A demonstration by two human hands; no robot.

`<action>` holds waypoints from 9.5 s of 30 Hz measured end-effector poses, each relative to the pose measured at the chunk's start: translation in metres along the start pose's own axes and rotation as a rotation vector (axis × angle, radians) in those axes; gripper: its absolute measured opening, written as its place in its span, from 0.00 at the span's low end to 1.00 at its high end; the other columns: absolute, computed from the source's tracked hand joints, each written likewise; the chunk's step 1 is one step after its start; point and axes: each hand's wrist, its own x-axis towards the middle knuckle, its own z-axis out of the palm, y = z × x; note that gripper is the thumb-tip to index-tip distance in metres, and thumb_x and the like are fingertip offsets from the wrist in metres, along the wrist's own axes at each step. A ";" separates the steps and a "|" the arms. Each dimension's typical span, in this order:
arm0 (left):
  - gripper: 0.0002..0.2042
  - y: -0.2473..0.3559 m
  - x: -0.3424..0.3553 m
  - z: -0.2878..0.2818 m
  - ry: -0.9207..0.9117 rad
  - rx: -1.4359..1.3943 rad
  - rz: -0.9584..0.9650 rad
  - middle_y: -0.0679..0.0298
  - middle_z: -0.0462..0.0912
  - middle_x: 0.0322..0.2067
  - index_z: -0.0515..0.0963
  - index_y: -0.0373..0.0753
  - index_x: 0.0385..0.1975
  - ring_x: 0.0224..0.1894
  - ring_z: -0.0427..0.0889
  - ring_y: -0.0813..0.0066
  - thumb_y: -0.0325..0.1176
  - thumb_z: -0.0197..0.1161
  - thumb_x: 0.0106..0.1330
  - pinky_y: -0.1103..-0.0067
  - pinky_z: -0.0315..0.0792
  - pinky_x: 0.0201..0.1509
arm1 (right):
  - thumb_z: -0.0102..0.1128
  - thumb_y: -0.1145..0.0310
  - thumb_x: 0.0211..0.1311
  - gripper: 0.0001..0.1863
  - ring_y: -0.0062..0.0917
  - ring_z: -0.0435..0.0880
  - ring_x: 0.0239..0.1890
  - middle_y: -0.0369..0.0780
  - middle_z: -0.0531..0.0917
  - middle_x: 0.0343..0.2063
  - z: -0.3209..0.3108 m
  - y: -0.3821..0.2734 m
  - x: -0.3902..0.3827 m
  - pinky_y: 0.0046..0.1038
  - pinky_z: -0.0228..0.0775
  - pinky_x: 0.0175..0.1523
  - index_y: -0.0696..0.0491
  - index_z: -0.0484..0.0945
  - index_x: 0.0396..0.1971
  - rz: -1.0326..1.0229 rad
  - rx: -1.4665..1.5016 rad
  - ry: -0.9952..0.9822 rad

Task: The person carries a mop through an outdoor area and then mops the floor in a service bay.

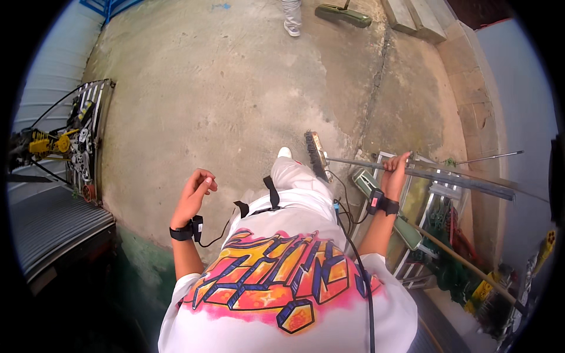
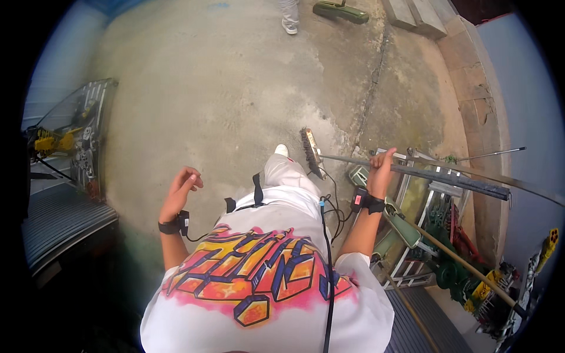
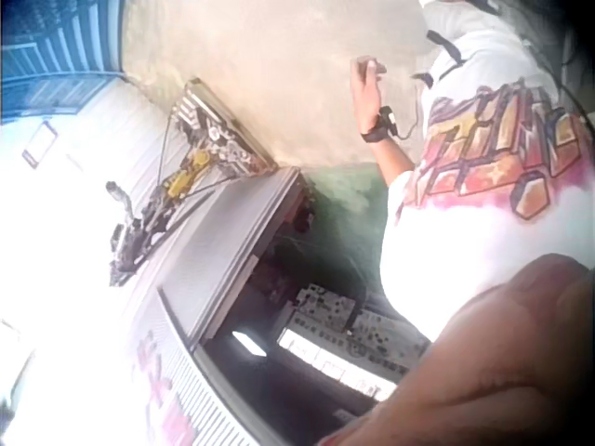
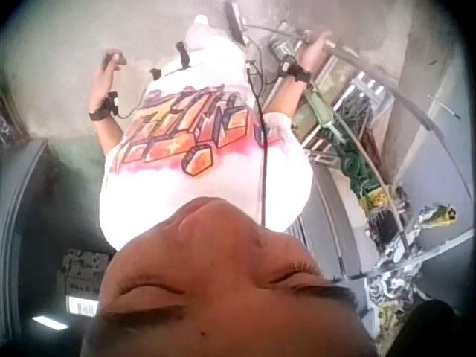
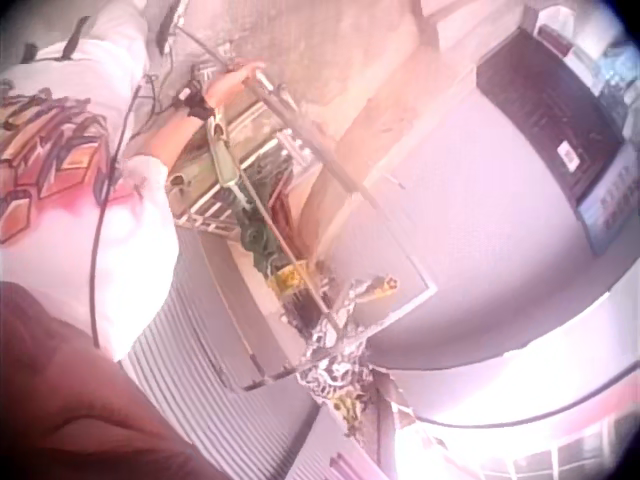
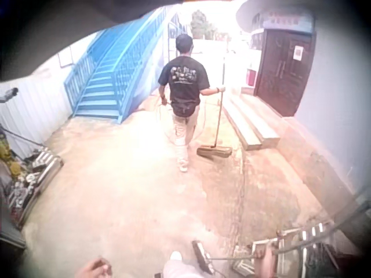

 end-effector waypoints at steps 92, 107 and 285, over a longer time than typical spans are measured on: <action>0.14 1.752 3.214 -0.254 0.362 0.046 0.534 0.59 0.81 0.49 0.71 0.35 0.59 0.45 0.82 0.72 0.30 0.59 0.78 0.77 0.74 0.51 | 0.57 0.56 0.80 0.29 0.19 0.54 0.22 0.29 0.56 0.16 1.542 -0.250 3.067 0.28 0.51 0.32 0.48 0.60 0.15 -0.054 -0.295 0.358; 0.09 1.989 3.734 -0.264 0.157 0.182 0.462 0.64 0.81 0.44 0.75 0.35 0.51 0.43 0.82 0.75 0.31 0.59 0.77 0.77 0.75 0.50 | 0.60 0.54 0.77 0.28 0.18 0.58 0.21 0.29 0.61 0.15 1.730 -0.218 3.616 0.26 0.55 0.31 0.48 0.66 0.15 -0.020 -0.320 0.440; 0.06 4.627 9.949 -0.565 0.093 0.088 -0.238 0.56 0.84 0.34 0.77 0.32 0.44 0.32 0.85 0.67 0.25 0.56 0.72 0.71 0.82 0.35 | 0.63 0.57 0.74 0.24 0.16 0.65 0.20 0.29 0.69 0.15 4.513 -0.309 9.878 0.26 0.55 0.29 0.51 0.73 0.16 -0.030 -0.389 0.548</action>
